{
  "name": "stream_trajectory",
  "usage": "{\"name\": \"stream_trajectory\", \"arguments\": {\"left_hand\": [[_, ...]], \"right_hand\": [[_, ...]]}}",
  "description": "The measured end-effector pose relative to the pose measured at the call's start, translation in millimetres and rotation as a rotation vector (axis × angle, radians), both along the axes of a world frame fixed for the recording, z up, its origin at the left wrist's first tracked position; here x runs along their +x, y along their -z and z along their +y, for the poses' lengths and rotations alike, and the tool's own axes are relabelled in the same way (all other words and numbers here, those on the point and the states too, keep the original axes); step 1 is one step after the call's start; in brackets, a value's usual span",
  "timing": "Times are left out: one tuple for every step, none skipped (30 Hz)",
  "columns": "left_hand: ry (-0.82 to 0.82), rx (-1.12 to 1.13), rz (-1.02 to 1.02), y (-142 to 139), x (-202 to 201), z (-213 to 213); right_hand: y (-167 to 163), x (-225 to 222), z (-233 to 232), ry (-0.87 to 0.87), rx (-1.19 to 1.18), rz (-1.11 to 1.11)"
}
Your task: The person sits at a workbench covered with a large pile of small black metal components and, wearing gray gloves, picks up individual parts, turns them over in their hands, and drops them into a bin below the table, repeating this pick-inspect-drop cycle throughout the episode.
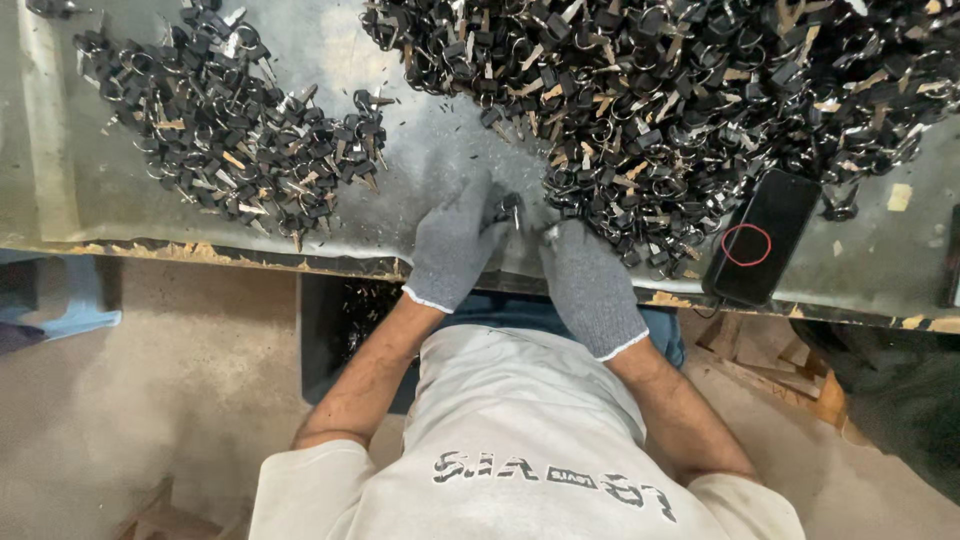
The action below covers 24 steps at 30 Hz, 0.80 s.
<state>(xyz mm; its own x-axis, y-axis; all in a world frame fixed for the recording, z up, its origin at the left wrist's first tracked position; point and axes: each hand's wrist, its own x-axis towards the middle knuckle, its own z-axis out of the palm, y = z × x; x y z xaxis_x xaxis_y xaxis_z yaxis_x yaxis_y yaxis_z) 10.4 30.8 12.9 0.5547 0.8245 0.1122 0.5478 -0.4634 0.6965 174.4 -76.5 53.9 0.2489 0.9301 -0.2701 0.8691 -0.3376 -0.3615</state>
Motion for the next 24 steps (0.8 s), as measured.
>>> {"name": "stream_trajectory", "arguments": {"left_hand": [[-0.024,-0.038,0.080,2,-2,-2],[-0.047,-0.073,0.157,3,-3,-5],[-0.075,-0.097,0.229,5,-3,-4],[-0.038,-0.003,0.157,6,-3,-4],[0.002,0.089,0.088,7,-4,-5],[0.041,0.173,0.023,8,-4,-5],[0.046,0.178,0.025,9,-4,-5],[0.051,0.186,0.027,10,-4,-6],[0.058,0.195,0.030,10,-4,-6],[0.082,0.234,0.026,10,-4,-6],[0.107,0.268,0.019,10,-4,-6],[0.133,0.298,0.011,10,-4,-7],[0.134,0.274,0.011,9,-4,-7],[0.139,0.260,0.011,9,-4,-7],[0.142,0.250,0.009,9,-4,-7],[0.137,0.245,-0.007,9,-4,-7],[0.132,0.237,-0.020,10,-5,-7],[0.126,0.226,-0.034,10,-4,-8],[0.131,0.243,-0.025,11,-5,-8],[0.133,0.254,-0.016,11,-4,-9],[0.141,0.260,-0.004,12,-5,-10],[0.143,0.277,0.001,12,-5,-11],[0.147,0.300,0.004,12,-5,-11],[0.149,0.329,0.007,12,-4,-12]], "right_hand": [[1,-2,-1,-0.051,0.052,-0.009],[3,-5,-2,-0.101,0.106,-0.019],[5,-6,1,-0.157,0.172,-0.036],[8,-8,4,-0.172,0.175,-0.061],[12,-8,8,-0.186,0.175,-0.084],[15,-10,12,-0.201,0.170,-0.103],[18,-11,15,-0.194,0.193,-0.029],[20,-11,18,-0.186,0.219,0.044],[22,-14,20,-0.175,0.245,0.118],[23,-15,21,-0.167,0.170,0.024],[23,-16,22,-0.159,0.088,-0.071],[22,-15,22,-0.151,0.004,-0.168],[20,-13,23,-0.172,0.021,-0.168],[18,-10,23,-0.188,0.046,-0.170],[15,-4,25,-0.205,0.076,-0.175],[13,1,26,-0.234,0.107,-0.045],[10,7,26,-0.262,0.136,0.088],[9,10,26,-0.292,0.161,0.221],[9,7,25,-0.298,0.219,0.152],[9,9,25,-0.306,0.270,0.083],[11,4,24,-0.308,0.319,0.018],[13,0,22,-0.271,0.219,-0.079],[15,-5,21,-0.232,0.124,-0.178],[17,-8,21,-0.194,0.034,-0.278]]}}
